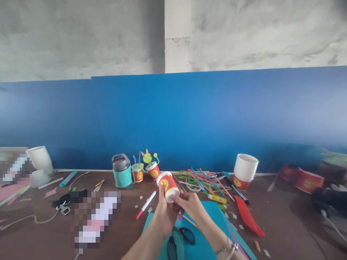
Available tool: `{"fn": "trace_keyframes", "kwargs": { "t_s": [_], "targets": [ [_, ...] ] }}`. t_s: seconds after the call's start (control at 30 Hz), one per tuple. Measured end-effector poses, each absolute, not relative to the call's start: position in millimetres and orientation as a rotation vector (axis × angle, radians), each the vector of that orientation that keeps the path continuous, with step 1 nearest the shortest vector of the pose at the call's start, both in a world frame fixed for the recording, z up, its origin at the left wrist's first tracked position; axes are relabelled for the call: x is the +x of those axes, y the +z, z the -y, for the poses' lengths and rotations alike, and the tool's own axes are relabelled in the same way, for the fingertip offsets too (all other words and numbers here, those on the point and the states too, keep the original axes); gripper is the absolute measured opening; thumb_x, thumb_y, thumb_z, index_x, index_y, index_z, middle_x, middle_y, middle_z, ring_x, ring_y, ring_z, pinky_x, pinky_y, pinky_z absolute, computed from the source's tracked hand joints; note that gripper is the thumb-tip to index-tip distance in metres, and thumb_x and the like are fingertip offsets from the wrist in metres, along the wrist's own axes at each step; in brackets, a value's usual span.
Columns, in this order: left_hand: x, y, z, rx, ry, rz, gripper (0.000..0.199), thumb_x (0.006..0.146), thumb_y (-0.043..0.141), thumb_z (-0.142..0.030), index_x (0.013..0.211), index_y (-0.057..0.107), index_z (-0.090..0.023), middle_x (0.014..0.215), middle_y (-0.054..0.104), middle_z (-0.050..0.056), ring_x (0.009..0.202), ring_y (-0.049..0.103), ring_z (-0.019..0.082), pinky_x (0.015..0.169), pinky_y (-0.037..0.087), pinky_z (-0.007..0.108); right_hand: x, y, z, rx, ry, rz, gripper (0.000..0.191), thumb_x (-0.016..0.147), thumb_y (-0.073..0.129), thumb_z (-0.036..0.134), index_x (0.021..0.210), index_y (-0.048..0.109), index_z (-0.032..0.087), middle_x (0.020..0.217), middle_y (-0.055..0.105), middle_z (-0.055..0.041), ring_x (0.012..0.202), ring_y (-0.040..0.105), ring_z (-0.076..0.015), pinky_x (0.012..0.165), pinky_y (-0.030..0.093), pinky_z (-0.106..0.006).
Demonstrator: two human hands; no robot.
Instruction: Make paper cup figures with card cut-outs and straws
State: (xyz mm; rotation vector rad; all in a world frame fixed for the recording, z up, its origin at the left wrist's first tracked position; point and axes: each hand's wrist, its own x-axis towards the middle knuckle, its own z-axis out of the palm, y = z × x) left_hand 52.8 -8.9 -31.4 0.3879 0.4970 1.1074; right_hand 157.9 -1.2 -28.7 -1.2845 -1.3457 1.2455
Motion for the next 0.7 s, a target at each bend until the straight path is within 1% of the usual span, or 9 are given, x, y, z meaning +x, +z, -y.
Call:
{"fn": "trace_keyframes", "kwargs": {
  "t_s": [0.1, 0.27, 0.43, 0.5, 0.57, 0.63, 0.7],
  "targets": [
    [53, -31, 10, 0.381, 1.102, -0.485, 0.059, 0.079, 0.043, -0.070, 0.085, 0.061, -0.014, 0.073, 0.060, 0.002, 0.060, 0.053, 0.014, 0.057, 0.037, 0.026, 156, -29, 2, -1.277, 1.260, 1.302, 0.042, 0.062, 0.068, 0.052, 0.054, 0.066, 0.011, 0.050, 0.062, -0.0035, 0.040, 0.046, -0.0089, 0.042, 0.035, -0.023],
    [54, -32, 9, 0.370, 1.105, -0.472, 0.061, 0.078, 0.042, -0.071, 0.084, 0.061, -0.013, 0.073, 0.059, 0.003, 0.060, 0.052, 0.014, 0.056, 0.036, 0.025, 155, -30, 2, -1.263, 1.274, 1.252, 0.042, 0.058, 0.071, 0.053, 0.054, 0.065, 0.011, 0.047, 0.060, -0.0018, 0.040, 0.044, -0.0081, 0.041, 0.033, -0.022],
    [56, -37, 8, 0.376, 1.091, -0.455, 0.064, 0.075, 0.043, -0.074, 0.078, 0.061, -0.013, 0.062, 0.054, 0.000, 0.053, 0.047, 0.012, 0.052, 0.033, 0.024, 153, -35, 1, -1.240, 1.330, 1.216, 0.040, 0.055, 0.072, 0.051, 0.055, 0.064, 0.011, 0.047, 0.059, -0.0011, 0.040, 0.044, -0.0084, 0.042, 0.033, -0.023],
    [56, -37, 9, 0.380, 1.083, -0.462, 0.065, 0.074, 0.043, -0.075, 0.080, 0.060, -0.013, 0.062, 0.054, 0.000, 0.052, 0.047, 0.011, 0.052, 0.034, 0.024, 151, -36, 0, -1.241, 1.327, 1.225, 0.038, 0.056, 0.070, 0.049, 0.057, 0.064, 0.012, 0.047, 0.058, -0.0004, 0.040, 0.044, -0.0086, 0.043, 0.034, -0.023],
    [55, -35, 9, 0.408, 1.078, -0.480, 0.066, 0.072, 0.044, -0.076, 0.083, 0.061, -0.013, 0.066, 0.058, 0.002, 0.056, 0.051, 0.013, 0.053, 0.036, 0.024, 152, -36, 0, -1.258, 1.316, 1.265, 0.036, 0.060, 0.066, 0.048, 0.060, 0.063, 0.012, 0.049, 0.059, -0.0004, 0.042, 0.045, -0.0091, 0.044, 0.035, -0.023],
    [52, -35, 7, 0.490, 1.090, -0.526, 0.066, 0.070, 0.049, -0.075, 0.087, 0.062, -0.013, 0.073, 0.062, 0.005, 0.064, 0.057, 0.017, 0.057, 0.040, 0.026, 157, -33, 0, -1.309, 1.279, 1.394, 0.033, 0.066, 0.061, 0.045, 0.062, 0.064, 0.012, 0.053, 0.061, -0.0018, 0.046, 0.049, -0.0109, 0.047, 0.038, -0.023],
    [45, -37, 0, 0.644, 1.213, -0.614, 0.057, 0.070, 0.059, -0.066, 0.093, 0.061, -0.014, 0.082, 0.065, 0.006, 0.077, 0.061, 0.020, 0.065, 0.044, 0.028, 166, -29, 1, -1.447, 1.130, 1.655, 0.029, 0.072, 0.056, 0.039, 0.064, 0.066, 0.013, 0.058, 0.065, -0.0035, 0.054, 0.057, -0.0141, 0.051, 0.040, -0.023]
  ]
}}
